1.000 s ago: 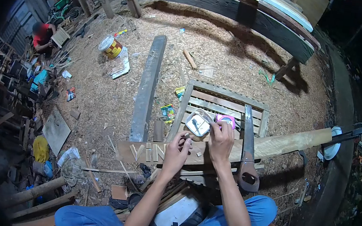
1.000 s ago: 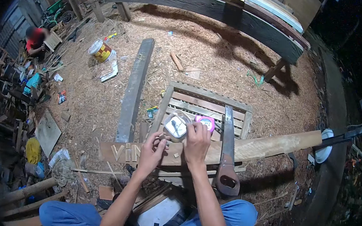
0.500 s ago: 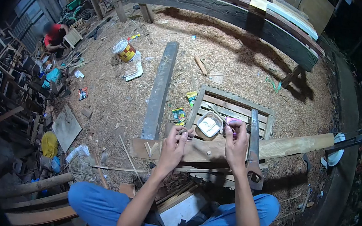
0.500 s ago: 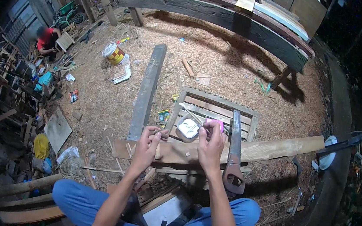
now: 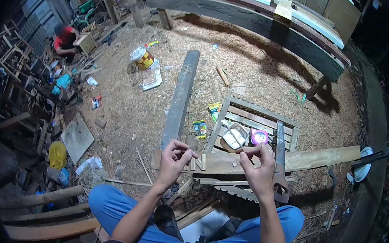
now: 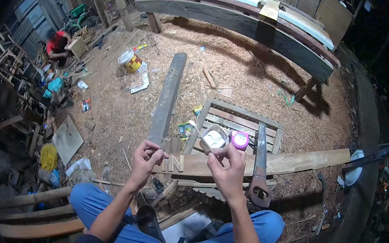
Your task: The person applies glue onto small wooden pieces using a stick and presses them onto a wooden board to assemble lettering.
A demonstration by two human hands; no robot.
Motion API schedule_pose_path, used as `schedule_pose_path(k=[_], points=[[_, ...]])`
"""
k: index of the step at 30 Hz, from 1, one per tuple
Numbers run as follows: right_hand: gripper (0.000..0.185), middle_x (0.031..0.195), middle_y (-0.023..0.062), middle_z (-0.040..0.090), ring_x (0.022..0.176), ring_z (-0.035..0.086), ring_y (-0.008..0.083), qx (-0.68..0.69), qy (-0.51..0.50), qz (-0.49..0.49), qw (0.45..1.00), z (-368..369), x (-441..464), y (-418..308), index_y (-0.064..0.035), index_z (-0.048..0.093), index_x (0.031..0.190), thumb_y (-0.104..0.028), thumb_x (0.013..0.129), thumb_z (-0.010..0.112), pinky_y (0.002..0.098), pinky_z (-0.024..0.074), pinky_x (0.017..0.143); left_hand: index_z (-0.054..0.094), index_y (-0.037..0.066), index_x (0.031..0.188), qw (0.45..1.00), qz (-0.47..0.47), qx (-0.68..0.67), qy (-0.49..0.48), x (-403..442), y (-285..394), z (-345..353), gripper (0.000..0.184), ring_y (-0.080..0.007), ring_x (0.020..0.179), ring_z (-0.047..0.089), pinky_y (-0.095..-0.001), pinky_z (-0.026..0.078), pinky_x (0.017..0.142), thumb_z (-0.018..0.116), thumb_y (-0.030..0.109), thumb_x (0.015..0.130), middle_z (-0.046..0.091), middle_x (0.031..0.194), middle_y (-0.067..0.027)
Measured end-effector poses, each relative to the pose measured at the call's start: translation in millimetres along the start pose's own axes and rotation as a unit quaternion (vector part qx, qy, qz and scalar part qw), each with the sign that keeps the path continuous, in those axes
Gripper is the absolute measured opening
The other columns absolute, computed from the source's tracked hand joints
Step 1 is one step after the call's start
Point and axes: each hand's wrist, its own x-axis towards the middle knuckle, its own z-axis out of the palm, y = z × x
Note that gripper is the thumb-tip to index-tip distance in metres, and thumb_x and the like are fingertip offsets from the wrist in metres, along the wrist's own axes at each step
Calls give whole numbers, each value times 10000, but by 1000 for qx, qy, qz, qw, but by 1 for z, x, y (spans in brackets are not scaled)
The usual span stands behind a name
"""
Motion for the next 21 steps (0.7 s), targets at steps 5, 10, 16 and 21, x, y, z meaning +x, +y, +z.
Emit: schedule_pose_path(k=[5, 10, 16, 21], points=[[103, 994, 99, 750, 908, 665, 143, 54, -57, 5, 997, 13, -2, -9, -24, 582, 974, -27, 962, 684, 322, 534, 872, 506, 36, 1452, 999, -20, -26, -14, -16, 19, 16, 444, -62, 785, 612, -229, 518, 751, 633, 110, 1033, 778, 1024, -106], [100, 914, 146, 606, 882, 618, 278, 99, -10, 23, 995, 17, -8, -19, -8, 568, 1054, -34, 968, 610, 414, 500, 834, 424, 49, 1592, 998, -24, -37, -35, -18, 29, 24, 585, -50, 794, 610, -211, 512, 796, 606, 78, 1037, 780, 1083, -112], [181, 929, 170, 592, 896, 598, 350, -63, -53, -64, 995, 20, -11, -27, -48, 636, 1145, -17, 983, 561, 444, 473, 818, 470, 53, 1543, 994, -53, -29, -93, -20, 12, 17, 540, 2, 748, 569, -173, 452, 691, 646, 112, 1036, 791, 1042, -117], [153, 958, 182, 609, 917, 616, 366, -63, -84, -97, 990, 34, -15, -39, -1, 669, 1092, -76, 1002, 571, 451, 489, 830, 594, 54, 1336, 991, -83, -44, -96, -20, 17, 26, 314, 15, 677, 526, -176, 413, 605, 663, 150, 1045, 798, 965, -95]])
